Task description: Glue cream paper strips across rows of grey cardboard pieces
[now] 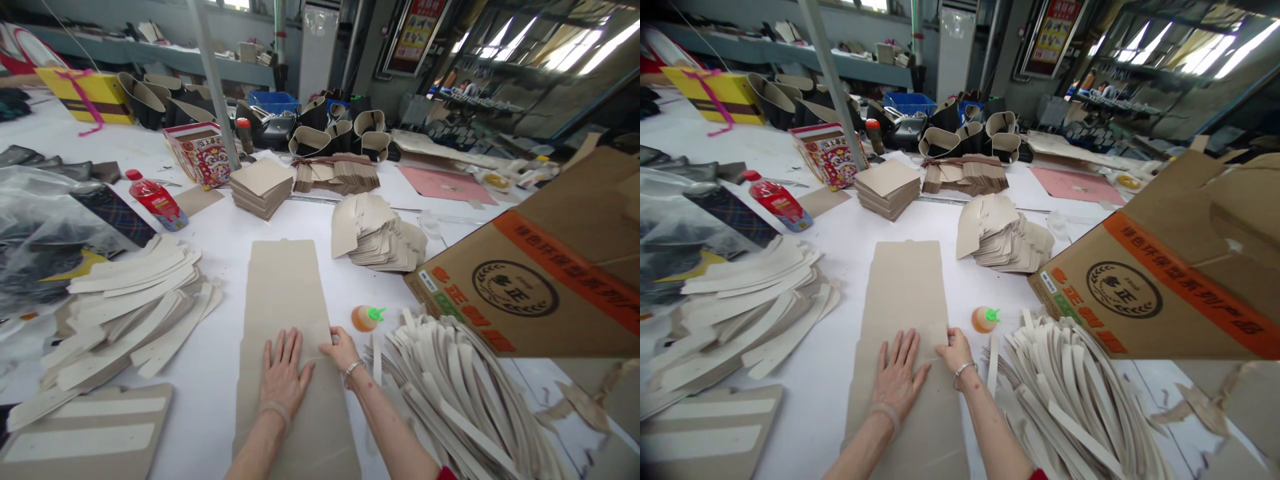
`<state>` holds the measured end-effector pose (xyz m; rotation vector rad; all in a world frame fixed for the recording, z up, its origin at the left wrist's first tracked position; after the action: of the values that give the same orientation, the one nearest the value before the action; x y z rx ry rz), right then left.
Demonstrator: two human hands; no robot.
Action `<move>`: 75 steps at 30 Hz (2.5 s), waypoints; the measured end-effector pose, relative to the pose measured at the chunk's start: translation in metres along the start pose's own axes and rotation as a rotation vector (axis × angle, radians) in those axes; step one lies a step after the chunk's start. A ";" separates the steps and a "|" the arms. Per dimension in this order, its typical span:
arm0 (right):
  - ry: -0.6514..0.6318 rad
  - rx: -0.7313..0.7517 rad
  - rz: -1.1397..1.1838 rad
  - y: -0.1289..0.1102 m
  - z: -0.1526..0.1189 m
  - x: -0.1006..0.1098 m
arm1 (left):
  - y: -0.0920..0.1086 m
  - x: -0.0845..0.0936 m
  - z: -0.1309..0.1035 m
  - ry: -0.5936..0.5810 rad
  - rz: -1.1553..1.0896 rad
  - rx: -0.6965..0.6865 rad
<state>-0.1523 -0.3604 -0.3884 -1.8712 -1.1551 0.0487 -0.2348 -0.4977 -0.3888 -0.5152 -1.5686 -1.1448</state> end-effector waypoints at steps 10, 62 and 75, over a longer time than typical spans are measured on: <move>-0.095 0.080 -0.068 -0.009 -0.001 -0.004 | -0.002 -0.004 0.000 0.002 -0.002 -0.001; 0.352 0.075 -0.546 -0.037 0.022 0.022 | -0.006 -0.001 0.003 -0.006 -0.055 0.004; 0.432 -0.030 -0.638 -0.048 0.028 0.006 | -0.019 -0.005 0.072 0.045 -0.007 -0.035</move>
<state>-0.1944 -0.3302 -0.3683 -1.3644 -1.3801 -0.6954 -0.2838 -0.4428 -0.3979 -0.5043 -1.5151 -1.1827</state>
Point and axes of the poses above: each hand's wrist, its own z-axis towards the middle knuckle, its own x-axis out of the back of the hand, y = z × x, the point moved 2 cm from there along z, towards the middle knuckle, and after that the axes turned 15 degrees about -z, right-handed, at the moved point
